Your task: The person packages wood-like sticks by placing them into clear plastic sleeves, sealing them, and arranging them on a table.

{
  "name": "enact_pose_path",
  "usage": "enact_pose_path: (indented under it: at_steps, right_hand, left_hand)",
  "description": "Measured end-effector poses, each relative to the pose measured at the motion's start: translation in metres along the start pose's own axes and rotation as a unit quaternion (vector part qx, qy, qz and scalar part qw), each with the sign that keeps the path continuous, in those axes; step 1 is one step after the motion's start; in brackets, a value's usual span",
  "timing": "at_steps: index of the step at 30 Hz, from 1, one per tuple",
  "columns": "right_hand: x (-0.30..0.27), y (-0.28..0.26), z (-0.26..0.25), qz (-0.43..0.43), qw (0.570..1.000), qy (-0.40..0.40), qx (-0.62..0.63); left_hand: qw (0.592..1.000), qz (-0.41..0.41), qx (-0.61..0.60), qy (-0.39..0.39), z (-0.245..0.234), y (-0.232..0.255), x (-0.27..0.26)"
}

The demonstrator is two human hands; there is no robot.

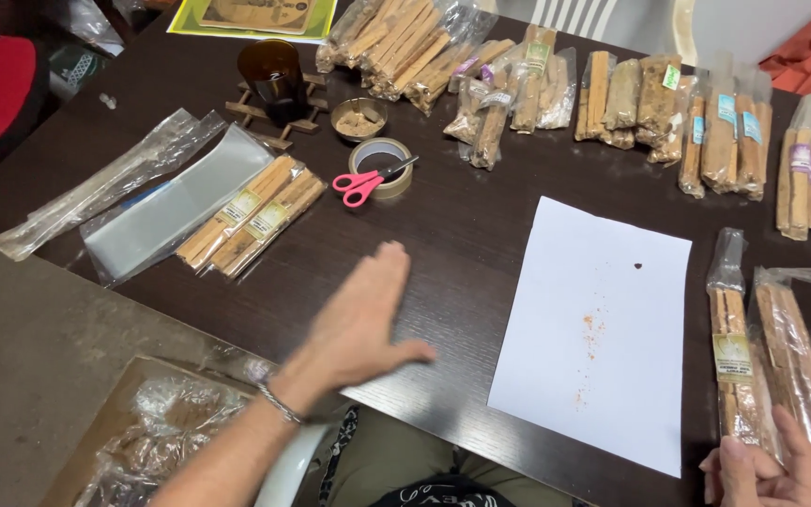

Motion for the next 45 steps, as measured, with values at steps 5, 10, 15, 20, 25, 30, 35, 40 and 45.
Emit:
enact_pose_path:
  at_steps: [5,10,15,20,25,30,35,40,45]
  right_hand:
    - [0.003,0.008,-0.002,-0.001,1.000,-0.012,0.008]
    - [0.002,0.000,-0.005,0.009,1.000,-0.004,-0.001]
    - [0.007,0.014,-0.005,0.035,0.999,-0.010,0.036]
    - [0.006,0.007,-0.005,0.043,0.999,-0.015,0.026]
    - [0.006,0.014,-0.006,0.066,0.997,-0.001,0.040]
    - [0.009,0.015,-0.004,0.012,0.996,0.002,0.083]
    - [0.011,0.020,-0.005,0.017,0.996,0.013,0.084]
    - [0.009,0.016,-0.005,0.021,0.997,0.008,0.076]
    - [0.004,0.002,-0.006,0.047,0.997,0.027,0.053]
  left_hand:
    - [0.966,0.057,-0.253,-0.014,0.027,0.045,-0.015]
    - [0.905,0.064,-0.420,0.005,0.005,0.019,-0.001]
    - [0.998,-0.018,0.013,0.064,0.013,-0.075,0.027]
    - [0.999,0.035,0.024,0.006,0.014,0.013,0.032]
    - [0.970,0.155,-0.180,-0.055,0.049,0.063,0.025]
    - [0.972,0.073,-0.203,0.093,0.037,-0.009,0.094]
    - [0.998,0.032,-0.012,0.055,0.033,-0.020,0.139]
    - [0.987,0.151,-0.004,0.059,0.036,0.021,0.150]
    - [0.968,0.238,-0.063,-0.044,0.049,0.049,0.114]
Point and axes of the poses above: each hand's wrist, its own x-axis towards the middle knuckle, its own z-axis out of the palm, y = z × x, the point moved 10 cm from there along x, towards the middle knuckle, and after that the axes turned 9 degrees about y, right-handed, at the moved point
